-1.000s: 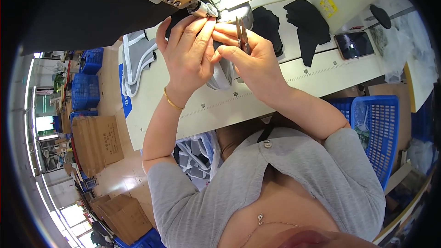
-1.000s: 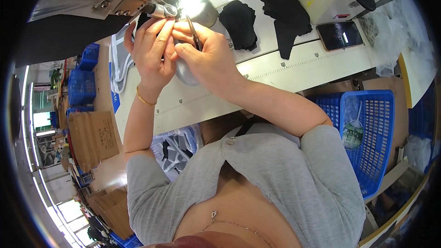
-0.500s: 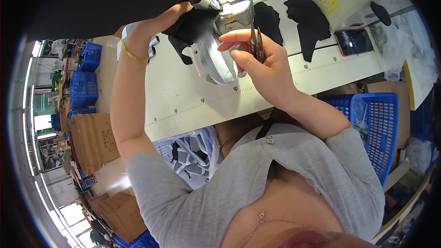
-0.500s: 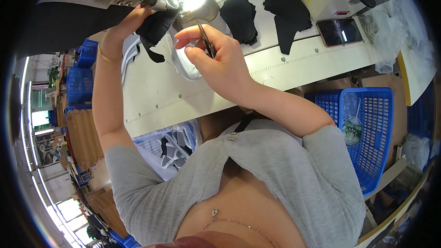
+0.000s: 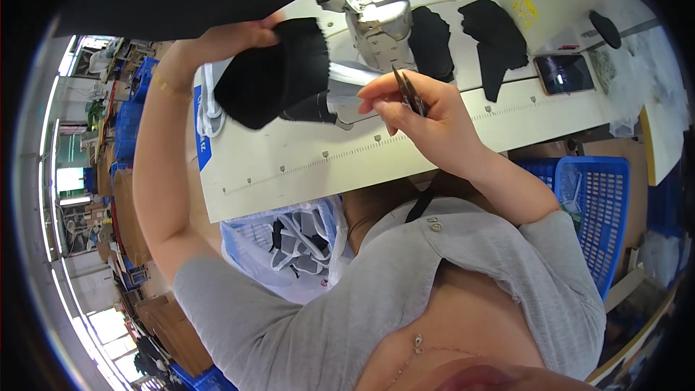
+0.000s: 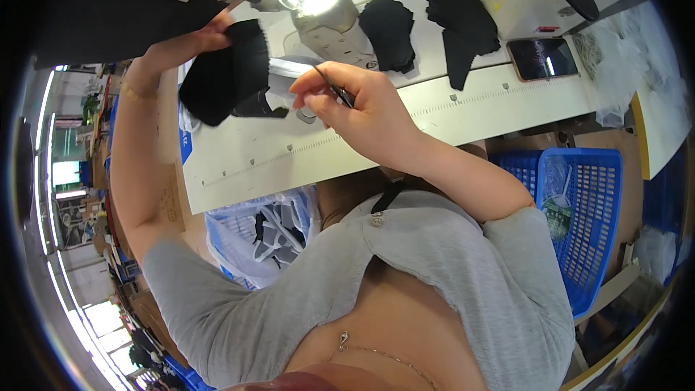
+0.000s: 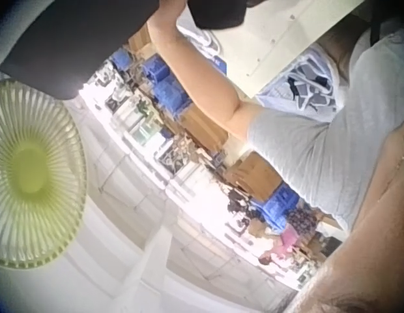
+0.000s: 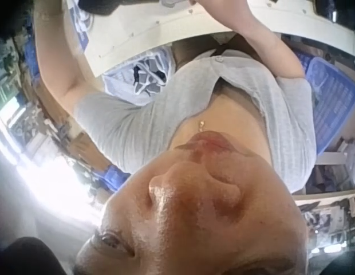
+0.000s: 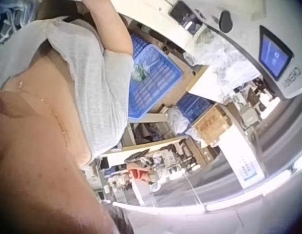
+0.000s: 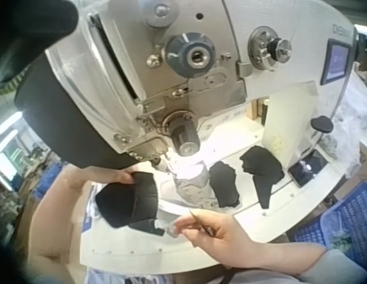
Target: Sewing and trimming components for athletic shoes using an industrial sewing machine.
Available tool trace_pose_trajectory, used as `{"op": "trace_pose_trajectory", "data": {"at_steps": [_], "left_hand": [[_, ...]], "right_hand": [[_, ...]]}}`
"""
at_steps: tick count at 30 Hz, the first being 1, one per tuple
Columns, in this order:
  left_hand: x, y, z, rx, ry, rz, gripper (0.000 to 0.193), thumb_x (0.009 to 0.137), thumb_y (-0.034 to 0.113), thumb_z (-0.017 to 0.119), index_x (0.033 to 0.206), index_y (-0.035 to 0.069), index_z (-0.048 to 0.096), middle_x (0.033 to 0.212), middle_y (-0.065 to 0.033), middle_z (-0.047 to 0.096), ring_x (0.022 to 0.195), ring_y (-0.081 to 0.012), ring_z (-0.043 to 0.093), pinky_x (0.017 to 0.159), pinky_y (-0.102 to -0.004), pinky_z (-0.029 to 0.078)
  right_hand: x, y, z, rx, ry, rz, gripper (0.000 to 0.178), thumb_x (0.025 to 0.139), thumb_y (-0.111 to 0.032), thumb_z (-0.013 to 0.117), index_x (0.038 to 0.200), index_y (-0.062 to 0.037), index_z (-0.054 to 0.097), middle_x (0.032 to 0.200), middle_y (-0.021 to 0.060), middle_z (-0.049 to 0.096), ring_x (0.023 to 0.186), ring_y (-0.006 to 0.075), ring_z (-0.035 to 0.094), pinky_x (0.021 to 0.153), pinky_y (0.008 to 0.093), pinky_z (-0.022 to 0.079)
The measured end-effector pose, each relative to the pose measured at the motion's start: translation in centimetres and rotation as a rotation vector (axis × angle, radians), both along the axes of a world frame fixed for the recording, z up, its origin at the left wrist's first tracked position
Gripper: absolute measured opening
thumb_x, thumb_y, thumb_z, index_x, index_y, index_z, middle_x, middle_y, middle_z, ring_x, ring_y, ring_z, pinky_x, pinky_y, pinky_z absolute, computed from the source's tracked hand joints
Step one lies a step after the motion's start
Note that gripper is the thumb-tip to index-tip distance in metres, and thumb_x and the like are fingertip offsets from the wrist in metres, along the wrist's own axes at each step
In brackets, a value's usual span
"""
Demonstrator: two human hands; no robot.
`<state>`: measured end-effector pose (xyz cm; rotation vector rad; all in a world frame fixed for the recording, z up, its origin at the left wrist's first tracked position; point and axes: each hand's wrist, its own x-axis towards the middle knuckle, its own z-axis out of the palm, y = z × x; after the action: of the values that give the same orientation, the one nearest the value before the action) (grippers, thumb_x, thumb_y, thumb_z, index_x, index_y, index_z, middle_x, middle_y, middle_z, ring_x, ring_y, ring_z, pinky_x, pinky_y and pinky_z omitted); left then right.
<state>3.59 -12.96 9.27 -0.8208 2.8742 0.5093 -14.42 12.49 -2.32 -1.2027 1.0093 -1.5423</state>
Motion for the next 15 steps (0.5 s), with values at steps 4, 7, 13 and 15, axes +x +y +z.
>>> {"op": "trace_pose_trajectory", "data": {"at_steps": [4,7,13,15], "left_hand": [[4.6,5.8,1.2,0.16,0.124,0.304,0.016,0.078,0.003,0.067,0.093,0.002,0.062,0.072,0.0041,0.051,0.067,-0.0031,0.049,0.058,-0.0206,0.041],[5.0,12.4,-2.4,0.173,0.155,0.338,0.024,0.078,-0.003,0.064,0.101,0.003,0.059,0.079,0.007,0.049,0.071,0.0001,0.046,0.06,-0.0169,0.038],[3.9,17.5,-12.1,0.524,0.512,0.576,0.02,0.082,0.006,0.067,0.099,0.0,0.059,0.081,-0.0056,0.062,0.074,-0.0125,0.06,0.069,-0.0267,0.049],[2.3,17.3,-12.2,0.196,0.672,0.406,0.024,0.084,0.009,0.067,0.104,0.0,0.06,0.092,-0.0079,0.063,0.089,-0.0164,0.06,0.08,-0.0298,0.048]], "right_hand": [[1.0,-1.6,-0.7,-0.11,0.093,0.007,0.017,0.093,-0.013,0.06,0.104,-0.0022,0.067,0.089,0.0059,0.07,0.072,0.0071,0.06,0.062,0.0251,0.048],[1.5,-4.4,-2.2,-0.107,0.314,0.053,0.025,0.095,-0.018,0.062,0.114,-0.0002,0.064,0.105,0.0066,0.07,0.094,0.0103,0.063,0.082,0.0278,0.051],[1.9,-6.5,-6.3,0.153,0.254,0.307,0.033,0.085,-0.025,0.075,0.105,-0.0008,0.063,0.088,-0.002,0.058,0.084,0.0067,0.053,0.07,0.0219,0.043],[0.4,-6.2,-6.9,0.283,0.198,0.376,0.027,0.083,-0.021,0.077,0.096,-0.0025,0.062,0.086,-0.0028,0.055,0.084,0.0045,0.052,0.071,0.021,0.042]]}}
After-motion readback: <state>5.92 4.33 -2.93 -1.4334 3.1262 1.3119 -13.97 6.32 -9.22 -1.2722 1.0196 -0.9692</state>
